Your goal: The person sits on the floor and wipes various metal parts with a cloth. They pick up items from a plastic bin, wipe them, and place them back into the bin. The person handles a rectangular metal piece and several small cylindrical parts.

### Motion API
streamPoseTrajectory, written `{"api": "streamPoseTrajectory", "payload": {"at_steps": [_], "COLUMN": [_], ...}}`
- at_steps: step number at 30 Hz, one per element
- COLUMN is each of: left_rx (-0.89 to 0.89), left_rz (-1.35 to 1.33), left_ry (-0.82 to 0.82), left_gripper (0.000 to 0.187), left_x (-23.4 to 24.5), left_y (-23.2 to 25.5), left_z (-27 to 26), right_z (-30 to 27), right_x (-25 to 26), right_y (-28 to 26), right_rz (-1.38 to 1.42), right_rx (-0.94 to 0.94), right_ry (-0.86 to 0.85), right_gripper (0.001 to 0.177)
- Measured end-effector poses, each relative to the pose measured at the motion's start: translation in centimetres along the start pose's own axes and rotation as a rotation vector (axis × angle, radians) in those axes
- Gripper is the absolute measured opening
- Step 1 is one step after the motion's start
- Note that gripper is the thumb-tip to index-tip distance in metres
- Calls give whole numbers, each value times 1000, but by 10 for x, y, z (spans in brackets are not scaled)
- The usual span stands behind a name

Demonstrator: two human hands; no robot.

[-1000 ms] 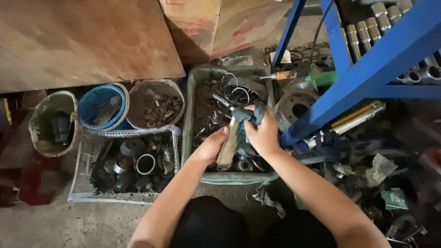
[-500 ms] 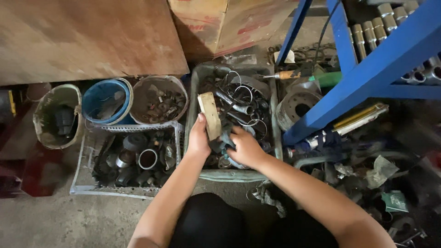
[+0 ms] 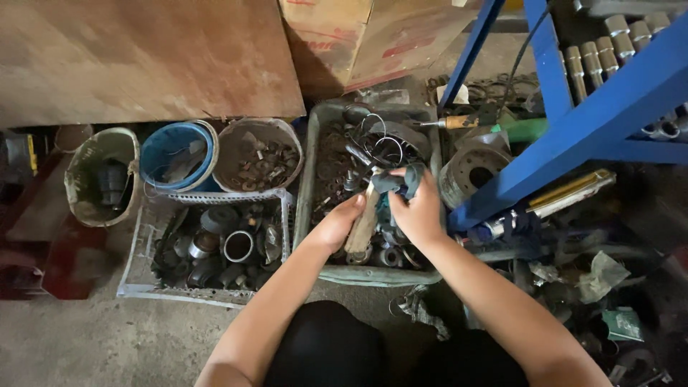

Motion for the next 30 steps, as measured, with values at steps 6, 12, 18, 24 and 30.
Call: {"api": "streamPoseTrajectory", "payload": {"at_steps": [6,12,18,24,30], "left_rx": [-249,-393,-368,-306,-212], "left_rz": [-191,-402,-468,-220,182], "left_ry": [67,111,145,96,199], "left_gripper": [47,50,57,56,59], "left_x": [9,29,35,29,19], "left_y": [26,43,42,36,21], "left_z": [-19,-40,-44,-26,-16], "right_z": [-18,-34,-32,-19,-9], "right_x": [-42,-71,-73,-58,-30], "right_y": [-7,-15,-23,-30,4], "right_rz": [220,243,201,207,76], "right_rx": [-6,30,156,40,7], "right_ry": [-265,-530,-579,-415,-63], "right_gripper": [33,44,42,38,26]}}
Point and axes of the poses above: each hand's wrist, its own z-axis towards the middle knuckle, its own x-axis out of the back of the hand, y = z × x, the point moved 7 cm from there along z, towards the middle knuckle, and after that the axes turned 14 degrees about x, right-handed, at the moved point
